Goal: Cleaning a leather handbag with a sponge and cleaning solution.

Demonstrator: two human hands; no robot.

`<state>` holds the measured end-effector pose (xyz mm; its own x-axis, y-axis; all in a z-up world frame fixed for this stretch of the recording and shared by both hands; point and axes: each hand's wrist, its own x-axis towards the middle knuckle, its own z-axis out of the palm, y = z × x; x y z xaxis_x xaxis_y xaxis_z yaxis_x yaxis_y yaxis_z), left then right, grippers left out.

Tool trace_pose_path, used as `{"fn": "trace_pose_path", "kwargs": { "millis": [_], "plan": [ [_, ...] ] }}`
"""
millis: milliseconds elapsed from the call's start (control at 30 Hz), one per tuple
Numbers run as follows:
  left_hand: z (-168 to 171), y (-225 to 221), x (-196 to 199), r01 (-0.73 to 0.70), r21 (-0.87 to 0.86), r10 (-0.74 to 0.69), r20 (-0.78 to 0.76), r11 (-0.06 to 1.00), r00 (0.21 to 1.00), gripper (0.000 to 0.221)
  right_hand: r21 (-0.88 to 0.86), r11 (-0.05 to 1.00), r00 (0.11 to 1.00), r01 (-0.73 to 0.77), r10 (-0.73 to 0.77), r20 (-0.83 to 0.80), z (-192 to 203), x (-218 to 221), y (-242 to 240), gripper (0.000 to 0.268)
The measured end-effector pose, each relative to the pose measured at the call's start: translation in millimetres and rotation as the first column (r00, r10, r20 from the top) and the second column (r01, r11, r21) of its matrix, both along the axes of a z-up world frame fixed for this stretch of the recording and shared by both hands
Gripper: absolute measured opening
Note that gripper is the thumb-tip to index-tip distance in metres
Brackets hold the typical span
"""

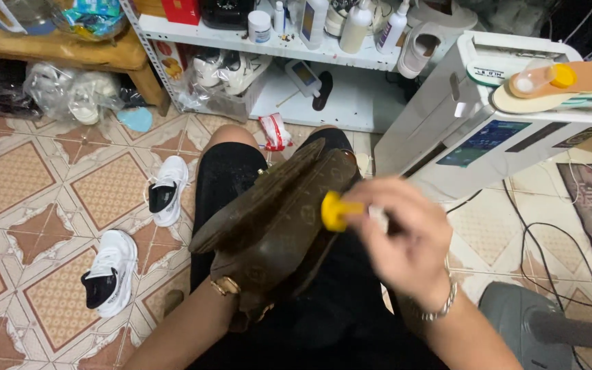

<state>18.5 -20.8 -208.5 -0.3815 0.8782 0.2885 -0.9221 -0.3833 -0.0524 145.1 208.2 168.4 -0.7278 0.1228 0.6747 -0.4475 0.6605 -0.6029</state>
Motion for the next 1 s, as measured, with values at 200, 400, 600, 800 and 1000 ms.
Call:
{"fn": "trace_pose_path", "kwargs": {
  "millis": [200, 400, 600, 800, 1000],
  "plan": [
    [-40.8, -6.8, -4.2, 0.010, -0.023, -0.010, 0.002, 1.000, 1.000, 0.045, 0.052, 0.997, 0.998, 0.054, -0.053, -0.025, -10.4, -10.3, 14.3, 0.010],
    [-46.0, 14.7, -2.3, 0.011, -0.025, -0.011, 0.005, 1.000, 1.000, 0.045, 0.043, 0.997, 0.997, -0.058, 0.060, -0.040, 1.7, -4.0, -2.2, 0.013],
    [-48.0, 12.5, 20.3, 0.026, -0.032, -0.024, 0.053, 0.999, 0.998, 0.045, 0.254, 0.941, 0.975, 0.224, -0.219, -0.048, -31.3, -53.2, 62.7, 0.013],
    [-53.9, 4.8, 53.5, 0.018, -0.044, -0.013, 0.110, 0.999, 0.994, 0.045, 0.333, 0.928, 0.957, 0.169, -0.236, 0.170, -74.3, -79.3, 90.7, 0.018],
    [-63.7, -2.9, 76.5, -0.014, -0.069, 0.024, 0.144, 0.998, 0.989, 0.045, 0.444, 0.893, 0.959, 0.077, -0.189, 0.213, -90.1, -86.5, 89.9, 0.014]
  ]
}}
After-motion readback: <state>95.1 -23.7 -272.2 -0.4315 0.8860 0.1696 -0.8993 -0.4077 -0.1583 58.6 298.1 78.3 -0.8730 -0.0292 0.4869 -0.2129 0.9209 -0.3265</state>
